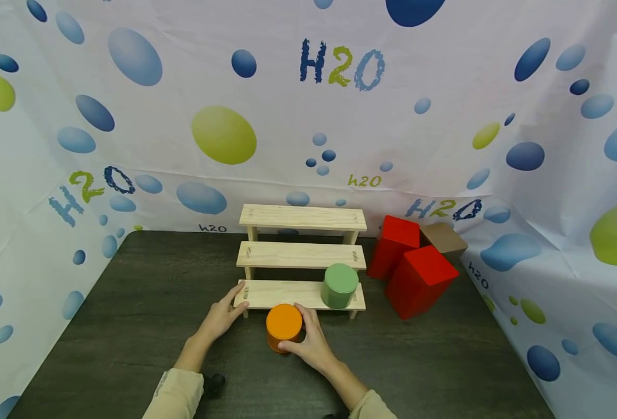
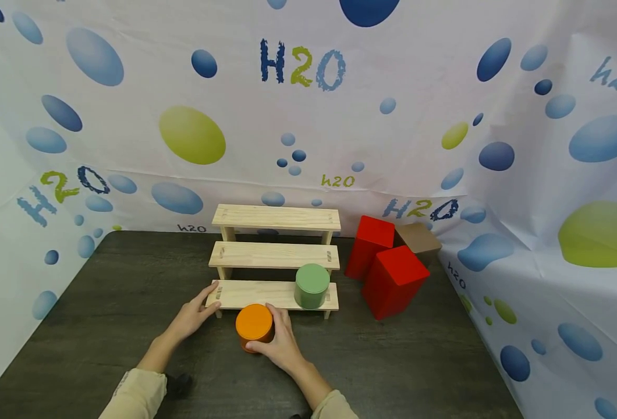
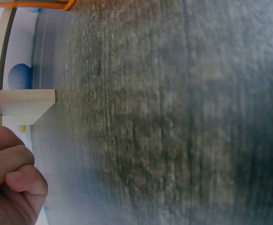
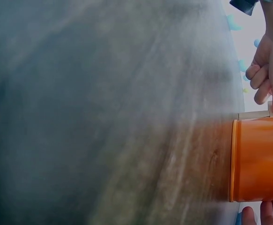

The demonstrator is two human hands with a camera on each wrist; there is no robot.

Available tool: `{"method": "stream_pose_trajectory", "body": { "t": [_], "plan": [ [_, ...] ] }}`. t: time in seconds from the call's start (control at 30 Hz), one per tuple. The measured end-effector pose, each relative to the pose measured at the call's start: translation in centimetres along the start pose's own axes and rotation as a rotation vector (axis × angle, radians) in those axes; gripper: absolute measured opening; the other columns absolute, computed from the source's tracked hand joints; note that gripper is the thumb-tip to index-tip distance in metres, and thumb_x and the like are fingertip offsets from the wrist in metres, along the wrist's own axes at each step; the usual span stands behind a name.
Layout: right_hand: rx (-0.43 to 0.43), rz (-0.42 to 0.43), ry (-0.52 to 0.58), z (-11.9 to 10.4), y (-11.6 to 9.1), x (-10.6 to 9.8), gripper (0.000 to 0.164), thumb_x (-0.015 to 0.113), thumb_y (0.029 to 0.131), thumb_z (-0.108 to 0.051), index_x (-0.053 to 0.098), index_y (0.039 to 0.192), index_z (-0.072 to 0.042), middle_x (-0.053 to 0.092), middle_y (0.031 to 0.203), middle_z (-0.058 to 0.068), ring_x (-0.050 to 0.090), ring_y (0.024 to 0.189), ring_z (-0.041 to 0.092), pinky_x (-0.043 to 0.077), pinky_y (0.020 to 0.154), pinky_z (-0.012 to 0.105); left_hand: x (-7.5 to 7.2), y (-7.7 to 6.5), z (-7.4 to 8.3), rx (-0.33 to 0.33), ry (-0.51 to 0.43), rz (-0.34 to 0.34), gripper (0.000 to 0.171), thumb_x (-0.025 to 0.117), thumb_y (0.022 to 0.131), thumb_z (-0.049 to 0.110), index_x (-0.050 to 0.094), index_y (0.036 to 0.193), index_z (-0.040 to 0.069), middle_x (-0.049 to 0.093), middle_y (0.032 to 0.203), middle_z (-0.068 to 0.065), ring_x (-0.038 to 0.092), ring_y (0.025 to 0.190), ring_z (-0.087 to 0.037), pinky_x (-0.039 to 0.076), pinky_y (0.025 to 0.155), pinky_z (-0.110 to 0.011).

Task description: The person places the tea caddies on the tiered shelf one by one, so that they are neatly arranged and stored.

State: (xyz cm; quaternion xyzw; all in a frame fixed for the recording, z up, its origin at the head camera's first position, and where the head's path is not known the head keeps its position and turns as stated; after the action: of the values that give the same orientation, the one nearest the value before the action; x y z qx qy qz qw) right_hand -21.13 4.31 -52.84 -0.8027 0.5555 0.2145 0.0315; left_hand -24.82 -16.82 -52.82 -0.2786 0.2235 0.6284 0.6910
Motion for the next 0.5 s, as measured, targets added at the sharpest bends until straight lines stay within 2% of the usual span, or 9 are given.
{"method": "stream_pose_trajectory", "body": {
  "t": [0.2,0.5],
  "plan": [
    [-0.004,-0.002,0.017,-0.17,-0.02,-0.09,0.079,0.077,0.074,-0.029,0.034,0.136,-0.005,0.037,0.121,0.01,0.045,0.109,0.024,0.039,0.094,0.038,0.01,0.03,-0.02,-0.005,-0.002,0.0,0.061,0.054,0.092,0.027,0.028,0.144,0.009,0.034,0.05,0.003,0.025,0.044,-0.01,0.027,0.048,-0.026],
    [-0.027,-0.007,0.018,-0.09,0.1,-0.08,0.075,0.078,0.073,-0.022,0.037,0.133,-0.005,0.037,0.122,0.01,0.046,0.108,0.023,0.041,0.092,0.034,0.02,0.08,-0.06,-0.005,0.007,-0.001,0.061,0.054,0.092,0.027,0.027,0.144,0.009,0.041,0.054,0.0,0.028,0.047,-0.012,0.029,0.05,-0.028]
  ]
}}
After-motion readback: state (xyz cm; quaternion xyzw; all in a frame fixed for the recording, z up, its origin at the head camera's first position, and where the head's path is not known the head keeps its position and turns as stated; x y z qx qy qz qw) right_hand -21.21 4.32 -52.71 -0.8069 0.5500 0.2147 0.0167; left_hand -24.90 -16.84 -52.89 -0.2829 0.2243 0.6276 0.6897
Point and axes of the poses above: each hand's wrist, its own y-axis towards the middle knuckle, its own x-axis out of the palm, z = x × y, the point moved 7 cm from there along y, towards the middle knuckle
